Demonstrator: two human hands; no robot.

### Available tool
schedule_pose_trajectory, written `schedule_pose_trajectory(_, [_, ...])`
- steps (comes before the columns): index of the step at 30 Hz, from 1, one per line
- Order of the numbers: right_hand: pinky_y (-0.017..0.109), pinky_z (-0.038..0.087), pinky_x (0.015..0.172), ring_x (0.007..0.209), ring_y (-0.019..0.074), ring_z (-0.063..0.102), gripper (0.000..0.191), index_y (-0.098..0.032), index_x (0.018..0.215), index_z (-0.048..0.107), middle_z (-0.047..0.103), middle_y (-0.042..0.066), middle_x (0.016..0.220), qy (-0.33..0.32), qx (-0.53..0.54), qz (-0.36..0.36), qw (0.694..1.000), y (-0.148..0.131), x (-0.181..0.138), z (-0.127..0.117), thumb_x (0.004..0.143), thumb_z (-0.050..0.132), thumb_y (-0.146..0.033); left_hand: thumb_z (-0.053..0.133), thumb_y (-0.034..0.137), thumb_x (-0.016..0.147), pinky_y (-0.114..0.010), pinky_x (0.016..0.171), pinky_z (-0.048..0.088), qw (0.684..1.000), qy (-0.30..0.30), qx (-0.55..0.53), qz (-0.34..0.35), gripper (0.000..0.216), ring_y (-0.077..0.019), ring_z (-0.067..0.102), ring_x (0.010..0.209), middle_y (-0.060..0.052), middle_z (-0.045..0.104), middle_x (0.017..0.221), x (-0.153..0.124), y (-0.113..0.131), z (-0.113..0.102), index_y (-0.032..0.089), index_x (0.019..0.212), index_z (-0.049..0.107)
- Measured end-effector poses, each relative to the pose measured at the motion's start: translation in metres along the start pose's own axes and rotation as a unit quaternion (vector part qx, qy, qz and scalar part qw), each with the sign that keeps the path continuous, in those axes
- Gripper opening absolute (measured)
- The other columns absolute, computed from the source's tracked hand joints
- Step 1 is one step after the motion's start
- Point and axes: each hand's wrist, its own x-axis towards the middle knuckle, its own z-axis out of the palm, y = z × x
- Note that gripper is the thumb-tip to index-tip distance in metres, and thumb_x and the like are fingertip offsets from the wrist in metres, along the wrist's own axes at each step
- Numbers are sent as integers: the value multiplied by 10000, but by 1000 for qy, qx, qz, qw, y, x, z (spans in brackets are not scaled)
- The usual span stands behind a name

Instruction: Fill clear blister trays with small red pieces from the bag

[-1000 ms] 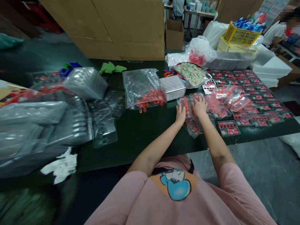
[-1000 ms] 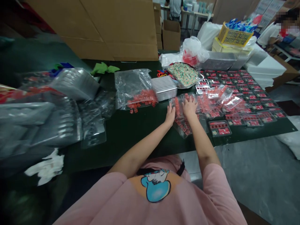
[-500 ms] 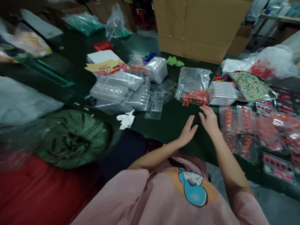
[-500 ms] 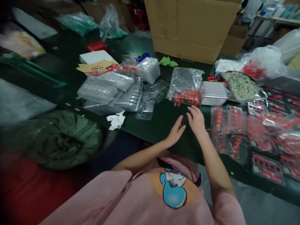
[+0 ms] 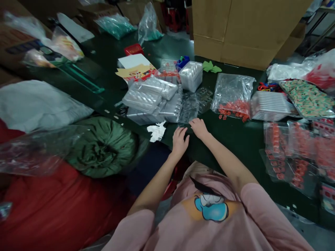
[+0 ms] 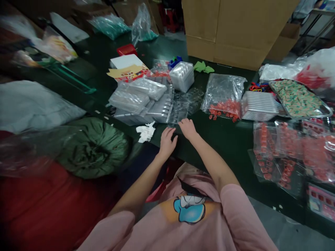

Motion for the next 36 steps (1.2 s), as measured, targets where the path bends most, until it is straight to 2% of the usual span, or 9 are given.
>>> schedule_pose_trajectory(3, [470, 372, 914, 1084, 300, 494, 316, -113, 1083, 639, 629, 178, 1104, -31, -37, -11, 999, 5, 5, 0, 969, 345, -136, 561, 197, 844, -491, 1058, 377, 994, -82, 74, 24, 353, -321, 466, 1252, -133, 609, 1173, 0, -6, 5, 190, 1183, 662])
schedule_pose_trajectory(6, [430, 400, 879, 1051, 289, 491, 283, -108, 1034, 645, 624, 172, 1049, -31, -35, -48, 998, 10, -12, -2, 960, 374, -132, 521, 237, 891, -464, 899, 429, 980, -133, 144, 46, 319, -313, 521, 1085, -140, 622, 1079, -10, -1, 6, 211, 1160, 690])
schedule_pose_trajectory(12, [366, 446, 860, 888, 229, 494, 316, -140, 945, 674, 602, 105, 865, 43, 22, -124, 991, 28, -120, -14, 978, 360, -151, 424, 275, 966, -389, 754, 376, 963, -166, 187, 101, 335, -262, 496, 897, -118, 616, 945, -42, 17, 8, 263, 1099, 731])
schedule_pose_trajectory(16, [364, 472, 808, 837, 223, 498, 276, -130, 979, 670, 613, 107, 844, 53, 33, -70, 996, 48, -214, -20, 976, 397, -169, 458, 240, 954, -375, 722, 352, 948, -202, 178, 166, 298, -249, 483, 878, -103, 618, 948, -58, 39, 21, 273, 1071, 730])
schedule_pose_trajectory(19, [362, 479, 778, 822, 221, 508, 250, -114, 971, 671, 616, 104, 827, 42, 17, 8, 999, 61, -264, -23, 967, 424, -157, 487, 207, 939, -372, 718, 345, 933, -233, 163, 221, 272, -241, 482, 878, -94, 616, 949, -62, 62, 37, 268, 1075, 715])
schedule_pose_trajectory(22, [364, 481, 785, 829, 219, 520, 231, -115, 977, 671, 624, 101, 839, 47, 2, 72, 996, 69, -290, -25, 962, 444, -154, 496, 217, 941, -373, 716, 344, 923, -243, 143, 263, 253, -234, 486, 880, -93, 619, 951, -62, 83, 54, 261, 1073, 706])
schedule_pose_trajectory(27, [369, 472, 810, 920, 230, 535, 180, -151, 982, 670, 632, 102, 938, 43, -14, 110, 993, 76, -297, -31, 942, 495, -165, 480, 257, 961, -377, 717, 355, 905, -249, 108, 328, 247, -224, 510, 882, -92, 654, 945, -59, 100, 61, 239, 1074, 699])
schedule_pose_trajectory(31, [377, 470, 813, 955, 243, 536, 164, -173, 971, 669, 631, 100, 978, 28, -24, 109, 993, 78, -297, -36, 933, 510, -167, 510, 316, 954, -373, 767, 399, 909, -224, 83, 340, 240, -215, 538, 912, -86, 664, 1051, -17, 88, 53, 231, 1087, 690])
schedule_pose_trajectory(36, [426, 488, 842, 1087, 290, 534, 156, -182, 1003, 662, 617, 126, 1109, 54, -9, 114, 992, 83, -301, -41, 924, 568, -278, 470, 128, 934, -395, 974, 395, 956, -69, 156, 237, 369, -232, 478, 1143, -134, 554, 1271, 109, 45, 53, 146, 1291, 562])
